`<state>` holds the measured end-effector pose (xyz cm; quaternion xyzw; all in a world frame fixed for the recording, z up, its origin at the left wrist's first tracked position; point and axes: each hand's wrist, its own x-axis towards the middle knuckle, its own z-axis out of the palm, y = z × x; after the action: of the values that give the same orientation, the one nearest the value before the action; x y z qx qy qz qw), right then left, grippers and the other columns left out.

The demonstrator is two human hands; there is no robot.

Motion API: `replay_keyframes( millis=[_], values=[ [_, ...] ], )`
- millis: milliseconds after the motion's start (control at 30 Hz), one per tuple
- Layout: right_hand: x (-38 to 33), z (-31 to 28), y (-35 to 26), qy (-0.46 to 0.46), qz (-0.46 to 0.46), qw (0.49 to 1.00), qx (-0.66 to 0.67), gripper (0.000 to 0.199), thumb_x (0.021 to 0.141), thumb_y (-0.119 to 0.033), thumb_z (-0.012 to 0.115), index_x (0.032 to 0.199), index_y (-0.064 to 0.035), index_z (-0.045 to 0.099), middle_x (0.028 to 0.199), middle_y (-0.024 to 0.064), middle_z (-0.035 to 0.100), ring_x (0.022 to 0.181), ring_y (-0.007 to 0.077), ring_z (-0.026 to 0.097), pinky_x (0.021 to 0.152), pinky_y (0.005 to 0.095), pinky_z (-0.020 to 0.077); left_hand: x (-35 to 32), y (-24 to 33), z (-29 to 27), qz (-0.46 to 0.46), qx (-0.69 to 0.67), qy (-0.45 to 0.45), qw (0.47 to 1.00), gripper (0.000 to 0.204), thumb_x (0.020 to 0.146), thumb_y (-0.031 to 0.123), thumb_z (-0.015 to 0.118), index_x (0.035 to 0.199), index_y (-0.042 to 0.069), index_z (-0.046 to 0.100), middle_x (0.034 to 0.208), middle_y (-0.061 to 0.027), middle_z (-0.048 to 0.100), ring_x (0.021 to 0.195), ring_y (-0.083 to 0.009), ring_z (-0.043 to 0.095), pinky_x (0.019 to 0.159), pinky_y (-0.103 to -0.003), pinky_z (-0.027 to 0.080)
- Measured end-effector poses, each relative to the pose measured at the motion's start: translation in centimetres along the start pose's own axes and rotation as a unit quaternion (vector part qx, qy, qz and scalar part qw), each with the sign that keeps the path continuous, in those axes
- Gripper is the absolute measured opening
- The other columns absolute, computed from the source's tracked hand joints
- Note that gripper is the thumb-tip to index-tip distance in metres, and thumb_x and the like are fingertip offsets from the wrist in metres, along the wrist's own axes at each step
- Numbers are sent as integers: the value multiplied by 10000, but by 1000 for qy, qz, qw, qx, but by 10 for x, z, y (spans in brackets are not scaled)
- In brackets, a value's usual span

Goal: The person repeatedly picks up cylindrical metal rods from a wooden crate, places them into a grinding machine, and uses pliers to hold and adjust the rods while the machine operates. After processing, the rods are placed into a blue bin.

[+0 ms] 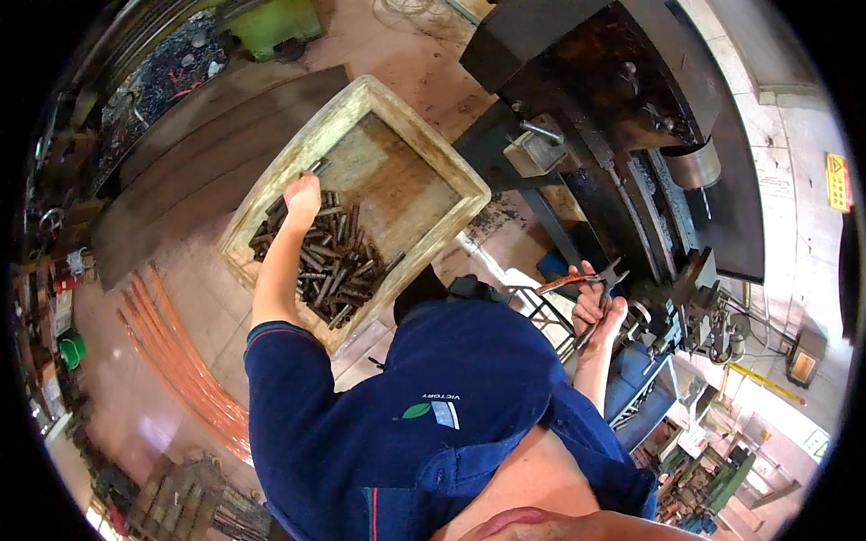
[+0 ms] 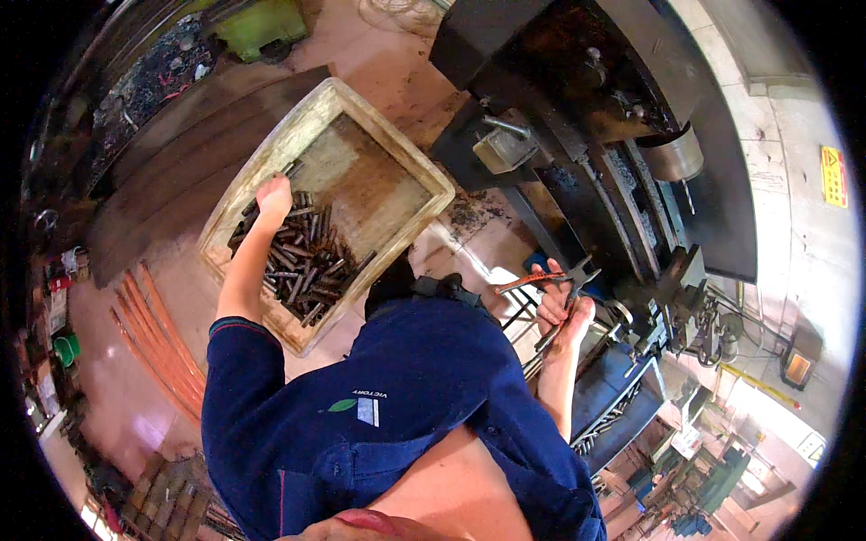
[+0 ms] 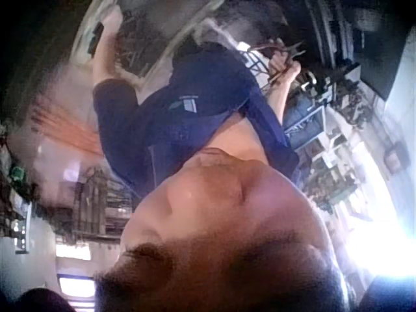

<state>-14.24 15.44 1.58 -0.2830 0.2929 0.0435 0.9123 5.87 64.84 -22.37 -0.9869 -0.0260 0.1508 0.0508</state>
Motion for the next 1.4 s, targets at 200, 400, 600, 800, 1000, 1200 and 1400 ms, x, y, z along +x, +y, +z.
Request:
replay_keyframes(
  millis=[200,400,600,800,1000,1200,1400],
  values=[
    [-7,-4,7,54,1,997,53,666,742,-356,468,1262,46,360,1228,234,443,410,21,316,375,143,311,3,0,-2,-40,-20,-38,998,263,803,108,511,1035,-11,536,877,-152,648,807,-280,638,661,-369,510],
    [-11,-19,10,23,-2,999,35,728,703,-393,578,1250,41,374,1225,225,442,426,12,318,399,132,314,-18,-9,-17,-27,-68,2,997,236,778,248,585,908,52,608,843,-154,628,808,-301,613,707,-406,493],
    [-15,-24,10,38,0,998,52,707,715,-370,586,1246,45,374,1206,227,449,432,12,307,404,129,310,-14,-11,-9,-81,-59,-22,995,294,776,307,614,858,26,583,829,-146,619,783,-320,612,658,-417,494],
    [-17,-22,15,70,-3,996,58,700,719,-349,586,1248,55,367,1224,238,440,430,17,326,393,128,321,-6,-4,5,-132,-101,-59,984,373,784,387,595,946,51,592,951,-140,621,877,-300,602,702,-417,496],
    [-21,-20,21,94,0,992,81,627,739,-322,501,1227,56,396,1210,247,450,424,26,316,398,139,316,1,10,-16,-120,-81,-121,982,349,828,359,559,995,53,571,937,-137,612,883,-299,592,725,-415,490],
    [-22,-23,26,86,5,993,85,585,754,-315,480,1202,57,419,1209,252,448,418,23,313,400,145,315,0,20,-26,-62,-66,-100,991,306,838,337,556,1014,87,573,948,-140,604,890,-299,588,726,-422,494],
    [-25,-29,29,82,3,995,54,703,739,-381,602,1229,66,368,1221,251,444,442,24,336,406,138,323,20,18,-5,38,1,-153,988,234,799,113,573,1019,34,587,959,-137,609,913,-304,585,745,-418,500]
  ],
)
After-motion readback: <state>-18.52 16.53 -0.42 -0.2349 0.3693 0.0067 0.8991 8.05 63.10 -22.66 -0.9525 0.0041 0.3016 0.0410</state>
